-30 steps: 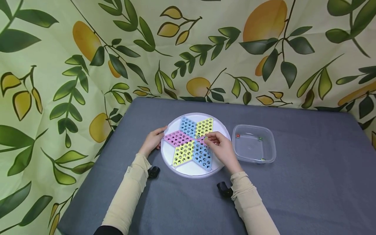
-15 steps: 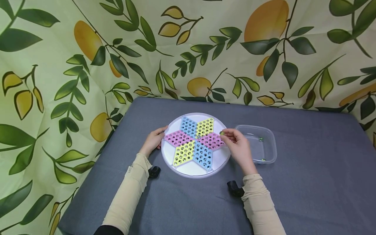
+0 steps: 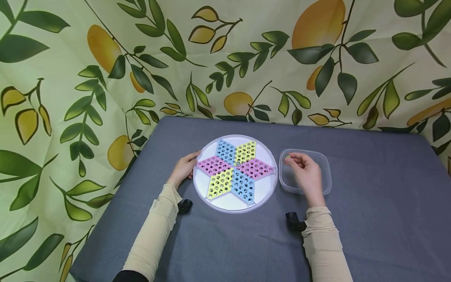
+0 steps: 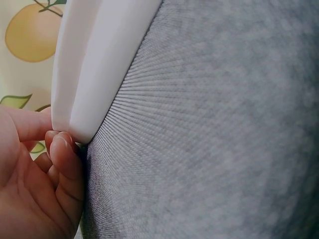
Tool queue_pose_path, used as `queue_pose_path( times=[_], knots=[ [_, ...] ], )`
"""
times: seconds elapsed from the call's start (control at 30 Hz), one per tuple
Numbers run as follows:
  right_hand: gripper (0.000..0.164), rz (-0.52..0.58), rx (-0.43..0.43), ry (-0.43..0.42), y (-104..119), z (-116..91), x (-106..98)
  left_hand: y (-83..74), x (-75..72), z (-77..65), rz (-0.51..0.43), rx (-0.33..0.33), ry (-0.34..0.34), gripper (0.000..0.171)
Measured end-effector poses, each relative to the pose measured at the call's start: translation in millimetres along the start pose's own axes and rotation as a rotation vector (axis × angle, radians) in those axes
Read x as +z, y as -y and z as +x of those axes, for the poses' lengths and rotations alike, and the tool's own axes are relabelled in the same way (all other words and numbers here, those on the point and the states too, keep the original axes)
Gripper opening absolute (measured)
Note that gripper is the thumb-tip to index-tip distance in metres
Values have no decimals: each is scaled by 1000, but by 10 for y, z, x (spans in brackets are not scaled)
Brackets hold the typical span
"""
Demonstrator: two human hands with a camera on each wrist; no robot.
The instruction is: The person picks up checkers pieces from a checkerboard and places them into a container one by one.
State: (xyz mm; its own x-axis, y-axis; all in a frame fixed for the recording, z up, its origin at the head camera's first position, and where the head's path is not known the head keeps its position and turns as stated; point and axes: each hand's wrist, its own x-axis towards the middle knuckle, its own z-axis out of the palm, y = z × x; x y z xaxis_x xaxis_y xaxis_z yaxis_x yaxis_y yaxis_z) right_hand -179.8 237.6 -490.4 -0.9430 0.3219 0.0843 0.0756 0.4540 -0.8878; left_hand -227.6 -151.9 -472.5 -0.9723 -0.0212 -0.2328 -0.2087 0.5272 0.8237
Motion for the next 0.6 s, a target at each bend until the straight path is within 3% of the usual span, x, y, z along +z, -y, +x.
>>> queue_pose_path(
  times=[0.27,0.53,0.6],
  knots=[
    [52,-50,59,25,-7,55,-45,2,-14,-11,-26,-15,3,38],
    [43,-79,129,70,457,-90,-166,3,-12,-8,-25,-11,14,39],
    [43,-89,127,74,448,-76,-169,2,-12,-9,-24,-10,15,39]
  ],
)
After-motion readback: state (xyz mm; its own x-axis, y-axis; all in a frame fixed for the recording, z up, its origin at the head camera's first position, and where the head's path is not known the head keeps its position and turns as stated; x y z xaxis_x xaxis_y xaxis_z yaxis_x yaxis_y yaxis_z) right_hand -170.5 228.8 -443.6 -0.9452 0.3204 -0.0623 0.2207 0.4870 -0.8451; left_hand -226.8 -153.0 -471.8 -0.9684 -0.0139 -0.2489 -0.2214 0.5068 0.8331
